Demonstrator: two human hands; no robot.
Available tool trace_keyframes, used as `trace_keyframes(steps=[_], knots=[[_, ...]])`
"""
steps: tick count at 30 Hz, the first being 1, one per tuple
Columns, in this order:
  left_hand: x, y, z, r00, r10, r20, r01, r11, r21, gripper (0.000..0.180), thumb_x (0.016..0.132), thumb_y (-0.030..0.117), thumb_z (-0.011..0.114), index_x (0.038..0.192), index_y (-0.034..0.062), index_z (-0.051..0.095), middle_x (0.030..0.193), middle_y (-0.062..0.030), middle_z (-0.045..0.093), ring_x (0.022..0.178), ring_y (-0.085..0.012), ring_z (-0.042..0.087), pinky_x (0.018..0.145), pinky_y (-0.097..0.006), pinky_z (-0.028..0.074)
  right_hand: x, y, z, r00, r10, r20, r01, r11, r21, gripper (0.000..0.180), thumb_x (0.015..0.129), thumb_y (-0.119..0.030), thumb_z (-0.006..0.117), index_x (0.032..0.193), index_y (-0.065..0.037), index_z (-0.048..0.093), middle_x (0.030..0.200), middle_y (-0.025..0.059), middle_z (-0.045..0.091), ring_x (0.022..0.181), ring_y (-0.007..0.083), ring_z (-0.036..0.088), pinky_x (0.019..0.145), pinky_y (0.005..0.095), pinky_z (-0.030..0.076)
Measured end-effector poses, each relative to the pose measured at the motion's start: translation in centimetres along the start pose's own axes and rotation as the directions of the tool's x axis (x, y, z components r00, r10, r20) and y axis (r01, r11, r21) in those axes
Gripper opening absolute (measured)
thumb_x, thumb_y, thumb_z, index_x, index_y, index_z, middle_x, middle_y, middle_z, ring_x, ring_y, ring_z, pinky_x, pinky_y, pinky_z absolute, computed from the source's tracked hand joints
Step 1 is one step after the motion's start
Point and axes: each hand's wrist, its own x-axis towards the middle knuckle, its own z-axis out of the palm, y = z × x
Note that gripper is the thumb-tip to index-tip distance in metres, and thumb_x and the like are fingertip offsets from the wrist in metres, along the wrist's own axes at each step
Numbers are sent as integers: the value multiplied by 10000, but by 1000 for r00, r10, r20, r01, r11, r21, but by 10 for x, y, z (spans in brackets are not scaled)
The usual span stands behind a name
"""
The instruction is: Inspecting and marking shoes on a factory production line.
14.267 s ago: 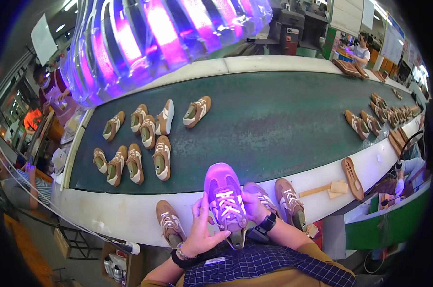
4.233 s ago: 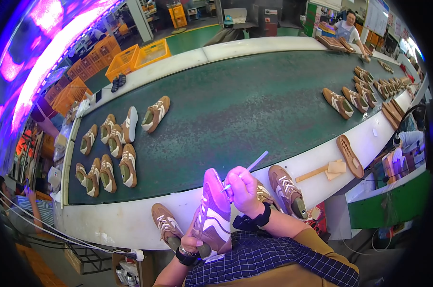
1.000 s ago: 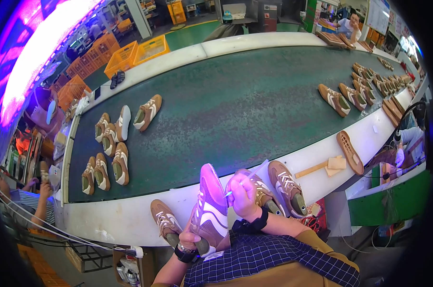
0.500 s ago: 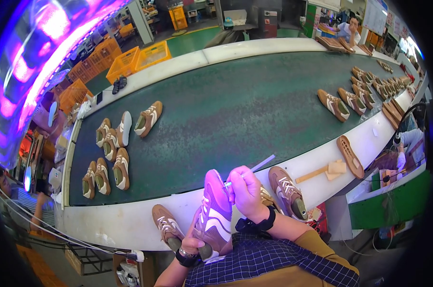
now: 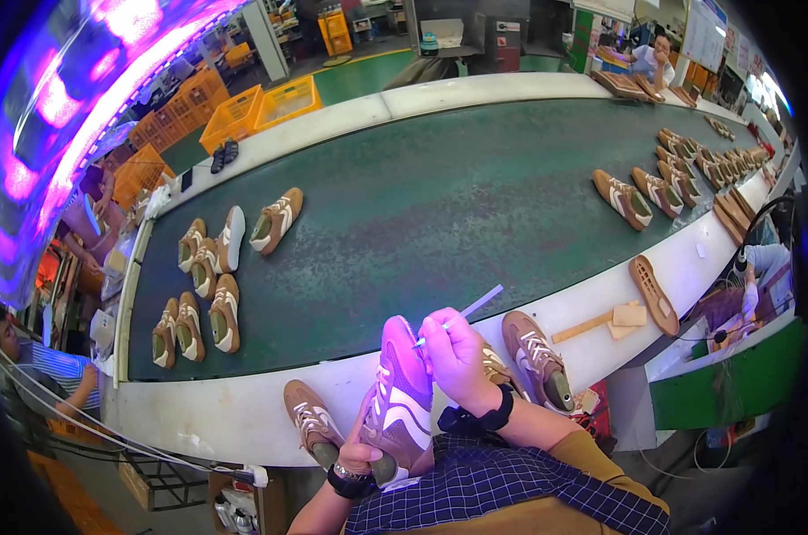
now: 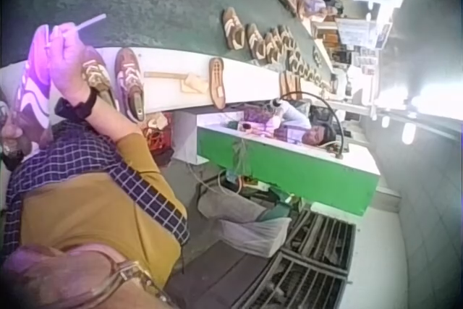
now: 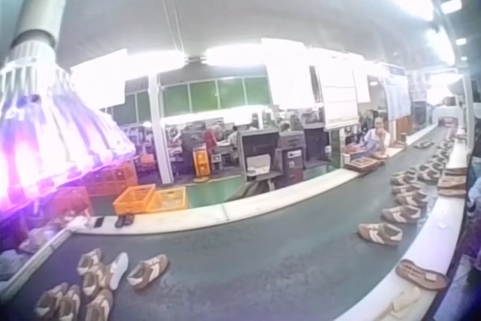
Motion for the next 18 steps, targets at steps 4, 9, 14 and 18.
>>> trace_keyframes(steps=[4, 9, 14, 18], knots=[[0, -1, -2, 1000, 7, -20, -7, 1000, -8, 1077, 452, 92, 611, 1417, 61, 133, 1333, -169, 362, 1228, -326, 391, 1033, -420, 314, 1, 3, 0, 1000, -25, 13, 25, 998, -57, 152, 938, -154, 454, 829, -56, 494, 546, -37, 460, 440, 20, 432, 414, 173, 345], [-1, 5, 11, 999, 3, -50, -3, 1000, 8, 1069, 454, 100, 620, 1413, 59, 148, 1312, -168, 386, 1203, -325, 414, 1023, -417, 326, -3, 5, 1, 1000, 16, -23, -12, 989, 150, 158, 935, -160, 460, 827, -51, 497, 540, -37, 461, 432, 19, 428, 406, 174, 336], [-2, 4, 9, 998, 5, -61, -5, 1000, -1, 1064, 442, 106, 609, 1409, 58, 166, 1310, -164, 391, 1200, -320, 411, 1027, -413, 318, -1, 8, 1, 1000, -2, -13, 3, 999, 32, 173, 932, -167, 464, 810, -51, 501, 539, -37, 460, 427, 20, 427, 402, 175, 333], [-5, 3, 7, 997, -3, -73, 3, 1000, 6, 1066, 434, 112, 601, 1408, 57, 171, 1312, -164, 390, 1207, -321, 403, 1034, -412, 309, 0, 8, 3, 1000, -13, 23, 13, 1000, -10, 180, 928, -169, 471, 795, -53, 507, 541, -34, 464, 424, 21, 426, 401, 174, 337]])
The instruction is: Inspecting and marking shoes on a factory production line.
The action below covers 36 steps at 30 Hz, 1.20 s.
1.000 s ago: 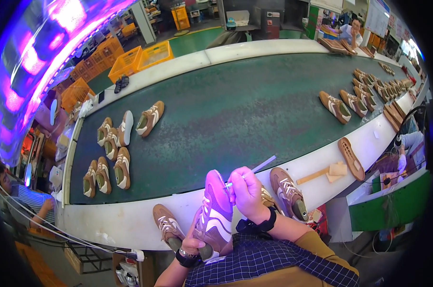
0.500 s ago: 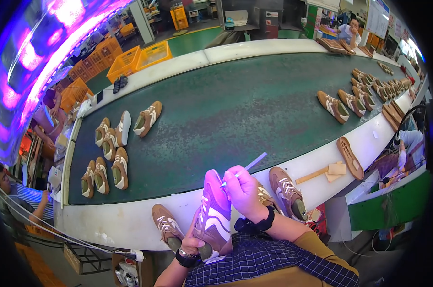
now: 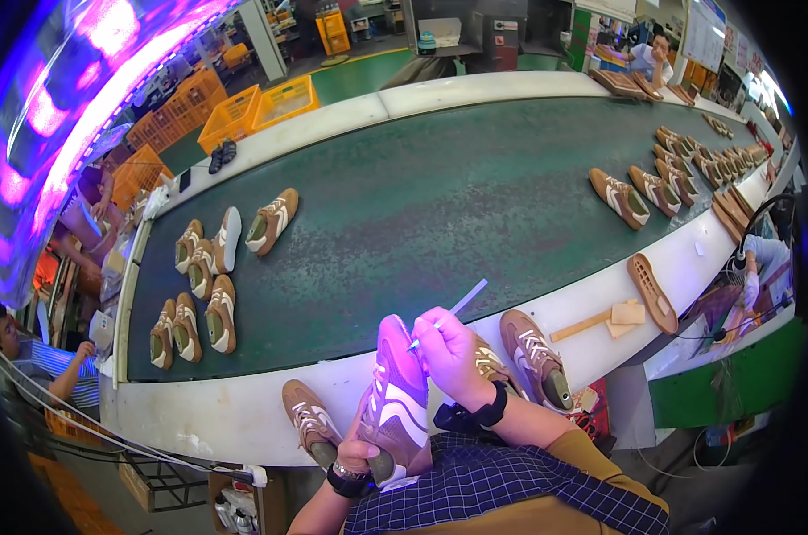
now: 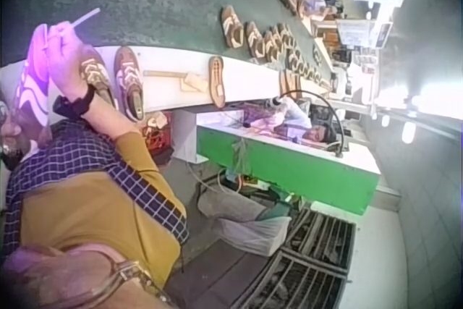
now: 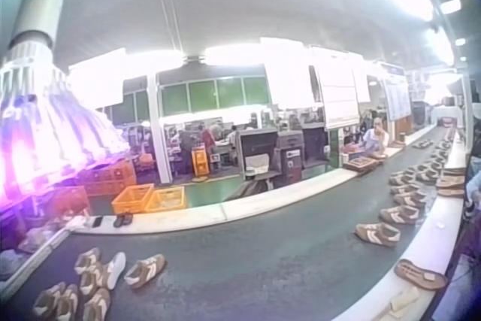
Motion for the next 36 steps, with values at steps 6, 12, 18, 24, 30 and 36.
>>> trace_keyframes(steps=[6, 12, 18, 24, 30, 36], knots=[[1, 1, -1, 1000, 2, -8, -2, 1000, 4, 1056, 437, 115, 595, 1406, 54, 180, 1317, -162, 387, 1210, -320, 398, 1042, -407, 296, -2, 7, -1, 998, 42, -36, -36, 989, 142, 165, 926, -166, 474, 812, -54, 515, 548, -21, 472, 430, 24, 435, 405, 174, 354], [12, 1, 7, 999, 35, 2, -35, 999, 34, 1037, 446, 164, 585, 1401, 45, 201, 1349, -167, 347, 1222, -308, 371, 1065, -378, 246, -4, 3, -15, 997, 71, 28, -75, 975, 208, 167, 933, -185, 467, 834, -58, 510, 624, -3, 511, 462, 38, 460, 422, 183, 377], [14, -11, -64, 968, -72, 240, 60, 997, 57, 846, 592, 115, 595, 1368, 30, 268, 1323, -103, 368, 1158, -249, 419, 967, -359, 361, -17, 7, -57, 979, 194, -57, -191, 980, 49, 267, 945, -236, 446, 994, -2, 565, 875, 38, 592, 628, 93, 563, 566, 235, 458], [28, -22, -83, 983, -155, 94, 124, 953, 276, 798, 616, 65, 583, 1348, 42, 265, 1209, -127, 426, 1024, -252, 480, 851, -346, 423, -58, 43, -134, 988, 138, 74, -37, 664, -746, 290, 904, -244, 481, 1051, -17, 585, 956, 143, 627, 885, 290, 616, 789, 360, 476], [38, -24, -88, 972, -102, -212, 193, 861, 471, 755, 640, 15, 571, 1328, 53, 262, 1094, -151, 483, 891, -254, 542, 735, -332, 485, -103, 73, -148, 977, 195, 88, -9, 448, -894, 611, 719, -424, 666, 1061, 51, 489, 957, 249, 580, 891, 362, 580, 813, 393, 463], [39, -33, -66, 942, 30, -334, 192, 768, 611, 702, 609, 4, 573, 1256, 33, 301, 993, -141, 502, 810, -238, 556, 684, -315, 489, -98, 66, -150, 862, 499, 87, -207, 504, -839, 659, 682, -390, 707, 1095, 53, 445, 947, 254, 585, 875, 352, 593, 769, 391, 477]])
